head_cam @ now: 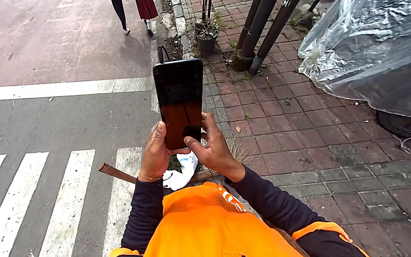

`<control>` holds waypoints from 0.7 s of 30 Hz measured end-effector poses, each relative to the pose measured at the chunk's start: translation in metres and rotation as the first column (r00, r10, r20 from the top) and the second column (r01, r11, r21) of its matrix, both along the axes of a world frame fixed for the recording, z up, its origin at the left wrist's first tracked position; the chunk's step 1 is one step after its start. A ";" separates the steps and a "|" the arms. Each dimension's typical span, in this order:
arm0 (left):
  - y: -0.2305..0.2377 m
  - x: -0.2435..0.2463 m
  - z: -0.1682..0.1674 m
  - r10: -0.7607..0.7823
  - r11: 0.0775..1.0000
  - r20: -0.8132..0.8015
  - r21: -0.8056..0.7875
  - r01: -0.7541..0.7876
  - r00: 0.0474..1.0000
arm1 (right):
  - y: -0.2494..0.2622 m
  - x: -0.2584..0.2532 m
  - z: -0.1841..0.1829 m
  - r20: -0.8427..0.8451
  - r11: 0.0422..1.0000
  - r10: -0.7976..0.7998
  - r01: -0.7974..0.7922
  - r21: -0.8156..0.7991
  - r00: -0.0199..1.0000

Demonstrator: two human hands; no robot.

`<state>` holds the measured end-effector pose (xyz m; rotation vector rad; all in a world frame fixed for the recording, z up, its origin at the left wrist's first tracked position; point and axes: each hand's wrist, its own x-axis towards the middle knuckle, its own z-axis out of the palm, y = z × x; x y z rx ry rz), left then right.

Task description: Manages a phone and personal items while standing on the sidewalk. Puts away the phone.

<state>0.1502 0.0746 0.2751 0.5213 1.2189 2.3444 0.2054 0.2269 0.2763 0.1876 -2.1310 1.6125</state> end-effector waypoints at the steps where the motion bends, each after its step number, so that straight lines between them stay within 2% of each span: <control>1: 0.000 0.000 0.000 0.000 1.000 -0.003 0.002 0.000 1.000 | 0.000 0.001 0.000 0.002 1.000 0.001 -0.001 -0.003 1.000; 21: 0.003 0.007 0.003 0.016 1.000 0.014 -0.012 -0.016 1.000 | 0.005 0.005 0.000 0.008 1.000 0.005 -0.005 0.001 1.000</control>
